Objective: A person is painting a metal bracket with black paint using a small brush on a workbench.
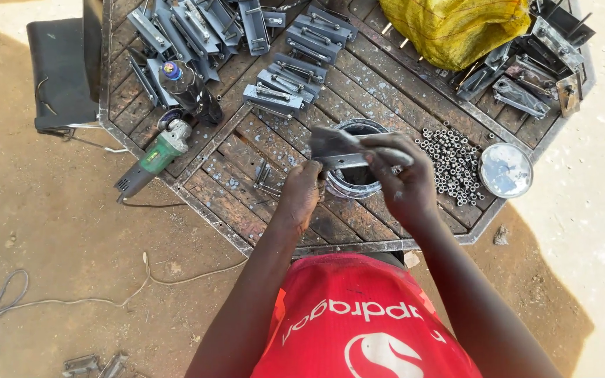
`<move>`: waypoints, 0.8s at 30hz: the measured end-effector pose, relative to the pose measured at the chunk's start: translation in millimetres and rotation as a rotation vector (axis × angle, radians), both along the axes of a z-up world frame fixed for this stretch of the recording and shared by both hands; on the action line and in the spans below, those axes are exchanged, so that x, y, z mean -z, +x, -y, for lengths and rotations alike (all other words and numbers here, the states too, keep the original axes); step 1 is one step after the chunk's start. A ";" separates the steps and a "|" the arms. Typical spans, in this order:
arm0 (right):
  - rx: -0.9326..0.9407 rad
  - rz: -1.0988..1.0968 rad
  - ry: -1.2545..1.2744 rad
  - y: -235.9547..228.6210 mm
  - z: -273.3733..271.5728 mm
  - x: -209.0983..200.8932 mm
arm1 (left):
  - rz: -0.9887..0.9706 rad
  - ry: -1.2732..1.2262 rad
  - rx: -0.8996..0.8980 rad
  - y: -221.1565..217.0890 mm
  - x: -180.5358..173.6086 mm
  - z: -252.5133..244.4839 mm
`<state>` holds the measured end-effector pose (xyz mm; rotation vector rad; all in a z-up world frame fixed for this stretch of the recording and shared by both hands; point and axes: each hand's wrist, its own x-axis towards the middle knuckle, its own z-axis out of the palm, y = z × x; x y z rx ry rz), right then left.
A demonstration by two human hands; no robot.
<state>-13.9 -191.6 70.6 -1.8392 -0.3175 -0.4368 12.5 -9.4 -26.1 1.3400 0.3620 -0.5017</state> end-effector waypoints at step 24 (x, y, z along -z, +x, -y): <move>0.265 -0.267 0.262 43.4 137.2 26.4 | -0.201 0.272 -0.284 -27.0 -27.3 33.8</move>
